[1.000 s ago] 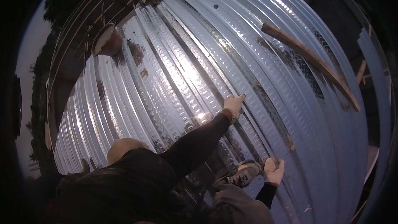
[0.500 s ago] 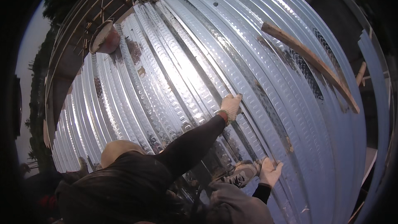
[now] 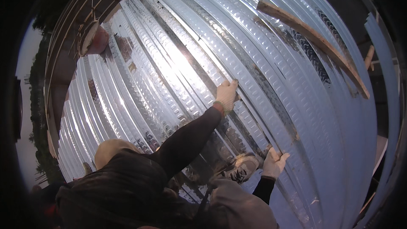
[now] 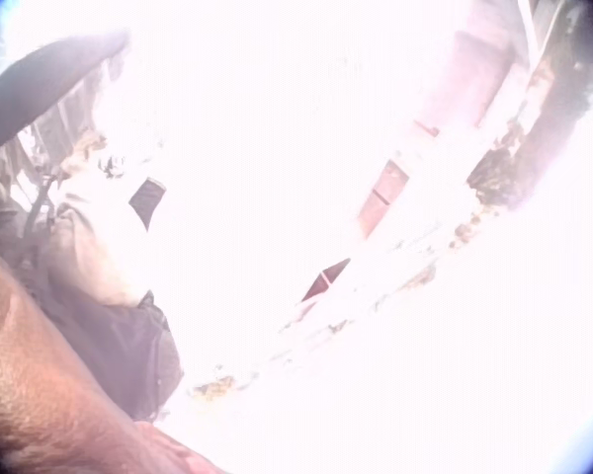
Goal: The person walks across a corrugated metal roof and positions a large metal sheet onto the roof structure. They align the sheet with existing panels and hold it in place while another worker assists nearby.
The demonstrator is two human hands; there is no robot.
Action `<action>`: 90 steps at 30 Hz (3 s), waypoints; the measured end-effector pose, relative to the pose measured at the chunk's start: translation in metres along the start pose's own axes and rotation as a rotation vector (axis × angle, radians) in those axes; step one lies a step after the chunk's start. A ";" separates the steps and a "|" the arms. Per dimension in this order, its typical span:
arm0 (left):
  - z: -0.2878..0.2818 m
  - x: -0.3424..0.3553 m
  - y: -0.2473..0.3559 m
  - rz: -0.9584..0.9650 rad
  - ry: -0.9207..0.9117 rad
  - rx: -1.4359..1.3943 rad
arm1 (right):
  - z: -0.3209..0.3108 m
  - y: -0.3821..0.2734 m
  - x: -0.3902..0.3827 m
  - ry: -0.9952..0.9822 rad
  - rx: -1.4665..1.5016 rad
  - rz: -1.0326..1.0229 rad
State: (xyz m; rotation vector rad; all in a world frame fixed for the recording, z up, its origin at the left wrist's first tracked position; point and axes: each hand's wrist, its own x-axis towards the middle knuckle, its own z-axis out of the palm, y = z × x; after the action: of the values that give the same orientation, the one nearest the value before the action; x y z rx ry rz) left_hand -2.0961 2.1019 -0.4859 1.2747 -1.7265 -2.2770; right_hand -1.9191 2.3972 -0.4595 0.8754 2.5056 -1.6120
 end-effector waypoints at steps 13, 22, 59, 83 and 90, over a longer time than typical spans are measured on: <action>-0.027 0.060 -0.032 0.053 -0.202 0.511 | -0.035 0.035 0.029 -0.248 0.972 0.665; -0.028 0.035 0.090 0.195 -0.102 0.904 | -0.041 0.045 0.029 -0.289 0.268 0.255; -0.430 -0.601 0.434 -0.696 0.181 0.528 | -0.293 -0.436 -0.220 -0.420 -0.057 0.849; -0.641 -0.397 0.590 -0.526 0.399 0.090 | -0.076 -0.713 -0.337 -0.700 -0.549 0.449; -0.582 -0.282 0.729 -0.383 0.221 0.244 | 0.010 -0.719 -0.254 -0.506 -0.472 0.808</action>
State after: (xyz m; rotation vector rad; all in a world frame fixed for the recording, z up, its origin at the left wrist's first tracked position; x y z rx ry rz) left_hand -1.8792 1.4817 0.2345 1.9750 -1.8547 -2.0269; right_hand -2.0486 2.0607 0.2128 1.0386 1.7104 -0.7995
